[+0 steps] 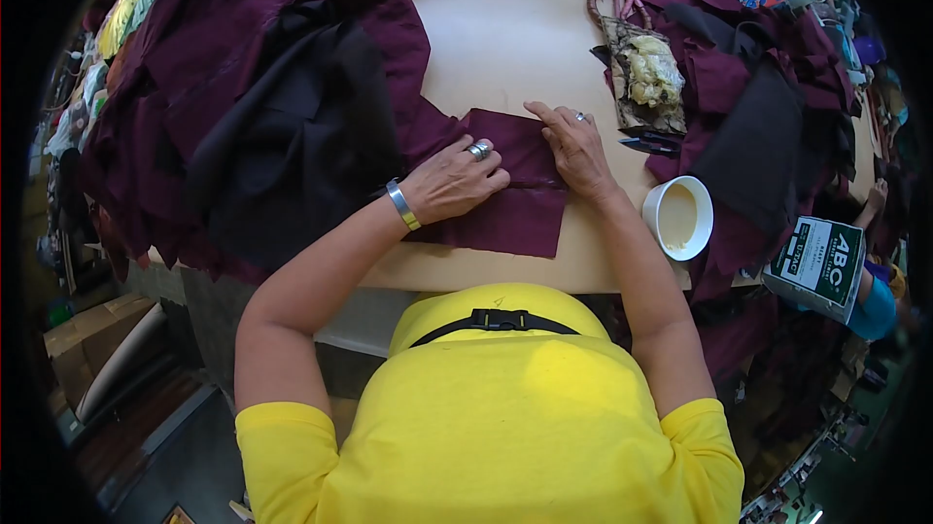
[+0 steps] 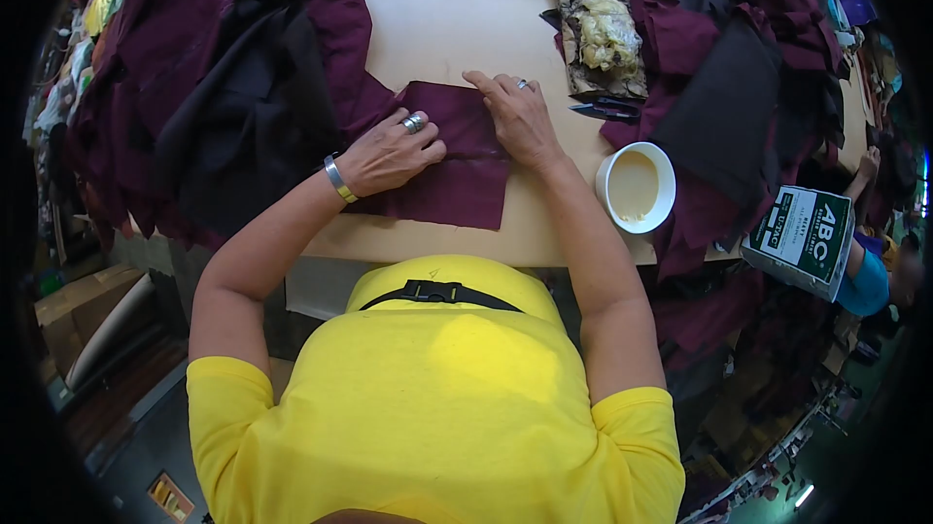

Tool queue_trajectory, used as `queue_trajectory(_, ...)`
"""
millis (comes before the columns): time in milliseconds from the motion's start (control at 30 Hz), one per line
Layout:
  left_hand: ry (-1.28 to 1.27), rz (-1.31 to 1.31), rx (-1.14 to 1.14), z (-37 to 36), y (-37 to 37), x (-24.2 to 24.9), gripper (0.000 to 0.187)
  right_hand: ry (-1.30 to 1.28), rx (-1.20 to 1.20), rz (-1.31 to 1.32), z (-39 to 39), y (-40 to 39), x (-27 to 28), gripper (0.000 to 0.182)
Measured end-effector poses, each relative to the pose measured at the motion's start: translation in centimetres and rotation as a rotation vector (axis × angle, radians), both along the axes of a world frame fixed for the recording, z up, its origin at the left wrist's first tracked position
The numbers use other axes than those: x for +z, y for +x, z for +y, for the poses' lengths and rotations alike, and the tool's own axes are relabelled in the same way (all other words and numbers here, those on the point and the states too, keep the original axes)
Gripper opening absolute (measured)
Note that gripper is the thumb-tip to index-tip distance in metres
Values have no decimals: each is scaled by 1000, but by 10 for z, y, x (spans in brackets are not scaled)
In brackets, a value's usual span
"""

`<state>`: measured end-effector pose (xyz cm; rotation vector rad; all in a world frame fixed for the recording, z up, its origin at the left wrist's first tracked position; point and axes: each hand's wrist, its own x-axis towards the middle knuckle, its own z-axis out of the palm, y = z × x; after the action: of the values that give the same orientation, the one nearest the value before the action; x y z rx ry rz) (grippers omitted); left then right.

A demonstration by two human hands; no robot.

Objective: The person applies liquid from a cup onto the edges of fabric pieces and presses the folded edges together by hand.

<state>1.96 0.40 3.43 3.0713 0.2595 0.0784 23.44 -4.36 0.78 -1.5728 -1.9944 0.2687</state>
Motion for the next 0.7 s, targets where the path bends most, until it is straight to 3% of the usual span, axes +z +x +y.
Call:
queue_trajectory(100, 5, -141, 63, 1, -9, -6, 6, 3, -5, 0, 0, 0, 1, 46)
queue_trajectory(700, 2, 18, 8, 14, -33, -1, 16, 11, -10, -10, 0, -1, 1, 46)
